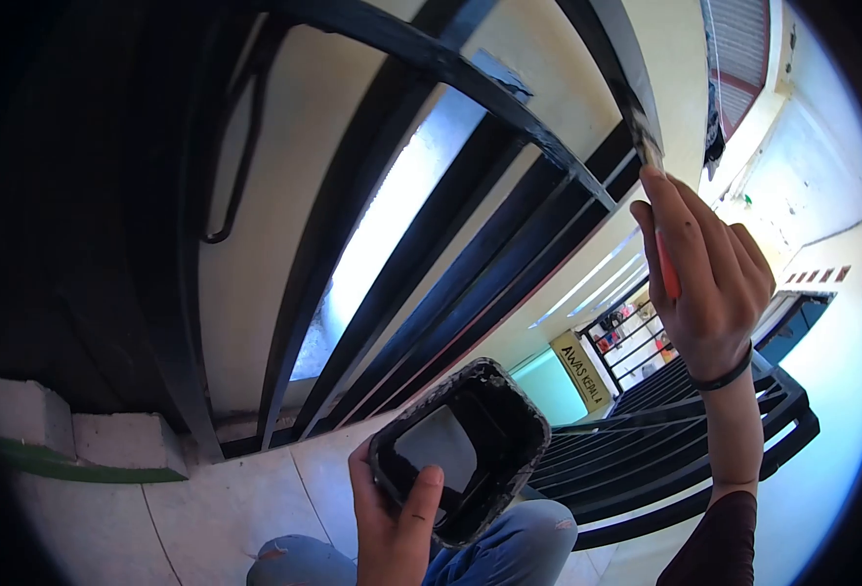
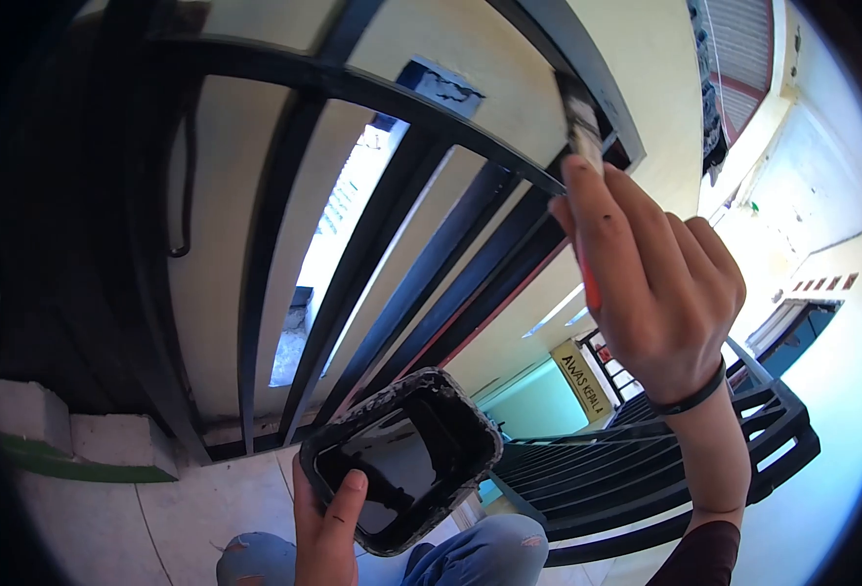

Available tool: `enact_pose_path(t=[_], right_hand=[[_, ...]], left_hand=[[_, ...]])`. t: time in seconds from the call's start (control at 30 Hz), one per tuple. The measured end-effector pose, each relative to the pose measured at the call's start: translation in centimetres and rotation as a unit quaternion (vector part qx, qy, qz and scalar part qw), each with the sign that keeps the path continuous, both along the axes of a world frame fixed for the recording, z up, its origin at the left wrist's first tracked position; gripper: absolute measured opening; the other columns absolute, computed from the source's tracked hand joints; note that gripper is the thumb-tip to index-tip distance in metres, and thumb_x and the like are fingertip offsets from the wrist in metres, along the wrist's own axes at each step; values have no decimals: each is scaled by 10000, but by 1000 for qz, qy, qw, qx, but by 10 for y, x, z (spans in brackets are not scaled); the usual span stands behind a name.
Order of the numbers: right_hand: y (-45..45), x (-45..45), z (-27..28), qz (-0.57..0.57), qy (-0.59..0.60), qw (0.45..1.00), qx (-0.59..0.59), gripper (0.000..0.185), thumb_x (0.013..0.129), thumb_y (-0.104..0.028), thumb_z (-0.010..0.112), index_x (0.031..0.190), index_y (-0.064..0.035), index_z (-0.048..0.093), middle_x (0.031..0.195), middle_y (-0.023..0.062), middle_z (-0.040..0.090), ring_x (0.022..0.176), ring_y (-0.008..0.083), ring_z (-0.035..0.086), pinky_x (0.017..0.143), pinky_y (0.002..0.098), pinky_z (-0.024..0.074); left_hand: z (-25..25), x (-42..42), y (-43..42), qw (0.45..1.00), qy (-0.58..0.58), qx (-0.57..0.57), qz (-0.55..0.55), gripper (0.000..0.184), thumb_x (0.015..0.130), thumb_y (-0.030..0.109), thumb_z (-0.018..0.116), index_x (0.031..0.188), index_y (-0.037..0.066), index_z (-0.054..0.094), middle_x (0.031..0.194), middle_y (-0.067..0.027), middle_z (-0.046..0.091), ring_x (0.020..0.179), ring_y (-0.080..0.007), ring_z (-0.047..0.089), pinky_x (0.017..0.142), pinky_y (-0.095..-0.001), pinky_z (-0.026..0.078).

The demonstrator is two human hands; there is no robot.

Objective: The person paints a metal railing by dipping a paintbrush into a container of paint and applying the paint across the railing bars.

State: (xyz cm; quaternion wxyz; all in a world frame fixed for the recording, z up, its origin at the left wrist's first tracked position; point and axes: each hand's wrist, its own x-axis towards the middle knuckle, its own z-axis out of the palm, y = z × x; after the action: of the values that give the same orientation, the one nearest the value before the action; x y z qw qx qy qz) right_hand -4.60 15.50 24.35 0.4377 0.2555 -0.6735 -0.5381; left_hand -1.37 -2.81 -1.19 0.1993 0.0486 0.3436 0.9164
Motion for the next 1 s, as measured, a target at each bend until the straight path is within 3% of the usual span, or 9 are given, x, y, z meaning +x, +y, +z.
enact_pose_path(t=[0.1, 0.23, 0.37, 0.47, 0.6, 0.73, 0.8, 0.87, 1.0], right_hand=[[0, -7, 3, -41, -2, 999, -20, 328, 858, -210, 842, 1155, -98, 760, 914, 61, 795, 689, 115, 732, 510, 224, 489], [-22, -19, 17, 78, -14, 997, 19, 335, 840, -222, 854, 1140, -98, 770, 905, 62, 797, 697, 115, 739, 526, 221, 509], [-29, -5, 7, 46, -1, 999, 23, 338, 834, -219, 859, 1128, -79, 769, 870, 71, 797, 661, 119, 734, 520, 214, 497], [-30, -2, 3, -48, -6, 999, -21, 323, 855, -225, 843, 1133, -81, 765, 891, 66, 795, 686, 123, 742, 532, 236, 518], [-35, -16, 20, 45, -17, 999, 18, 316, 860, -223, 835, 1133, -81, 766, 888, 66, 792, 689, 139, 745, 522, 234, 535], [-43, -4, 18, 37, -26, 998, 46, 374, 858, -145, 842, 1214, -79, 747, 1033, 81, 801, 767, 141, 760, 589, 236, 555], [-46, 3, 5, -5, -20, 1000, 2, 383, 856, -151, 844, 1219, -85, 744, 1028, 77, 801, 770, 158, 762, 592, 239, 555], [-44, 0, 4, -34, -20, 999, -10, 314, 868, -196, 832, 1144, -68, 752, 894, 71, 786, 669, 115, 717, 513, 224, 484], [-37, -15, 17, -7, -27, 1000, -3, 331, 864, -194, 831, 1165, -89, 740, 923, 67, 786, 696, 132, 725, 547, 252, 517]], left_hand=[[-4, 2, 1, 1000, 3, 12, 13, 513, 1027, 265, 680, 1406, 10, 447, 1256, -100, 596, 1124, -175, 575, 939, -297, 473], [-4, 3, 0, 1000, 7, 18, 13, 508, 1024, 270, 686, 1391, 9, 453, 1254, -108, 602, 1116, -177, 584, 940, -300, 477], [1, 3, -4, 1000, -9, 27, -1, 497, 1021, 280, 692, 1372, 12, 463, 1261, -111, 605, 1113, -182, 590, 946, -303, 478], [3, 2, -7, 999, -13, 40, 1, 495, 1019, 289, 695, 1361, 11, 468, 1257, -113, 607, 1117, -186, 593, 946, -304, 480], [-1, 2, -4, 1000, -3, 19, 7, 493, 1020, 286, 695, 1360, 11, 468, 1252, -110, 610, 1126, -185, 594, 949, -302, 481], [-3, 2, -3, 999, 5, 30, 10, 479, 1024, 266, 689, 1367, 18, 467, 1254, -101, 611, 1126, -177, 591, 956, -296, 478], [-8, 3, 2, 999, 14, 28, 26, 478, 1025, 259, 686, 1375, 20, 465, 1259, -101, 609, 1128, -176, 590, 960, -295, 477], [-7, 3, 0, 999, 13, 28, 29, 481, 1026, 256, 686, 1384, 24, 464, 1262, -99, 607, 1129, -175, 588, 961, -294, 475], [-4, 3, 1, 999, 25, 24, 32, 484, 1029, 255, 681, 1397, 31, 461, 1274, -91, 603, 1151, -174, 577, 990, -295, 460]])
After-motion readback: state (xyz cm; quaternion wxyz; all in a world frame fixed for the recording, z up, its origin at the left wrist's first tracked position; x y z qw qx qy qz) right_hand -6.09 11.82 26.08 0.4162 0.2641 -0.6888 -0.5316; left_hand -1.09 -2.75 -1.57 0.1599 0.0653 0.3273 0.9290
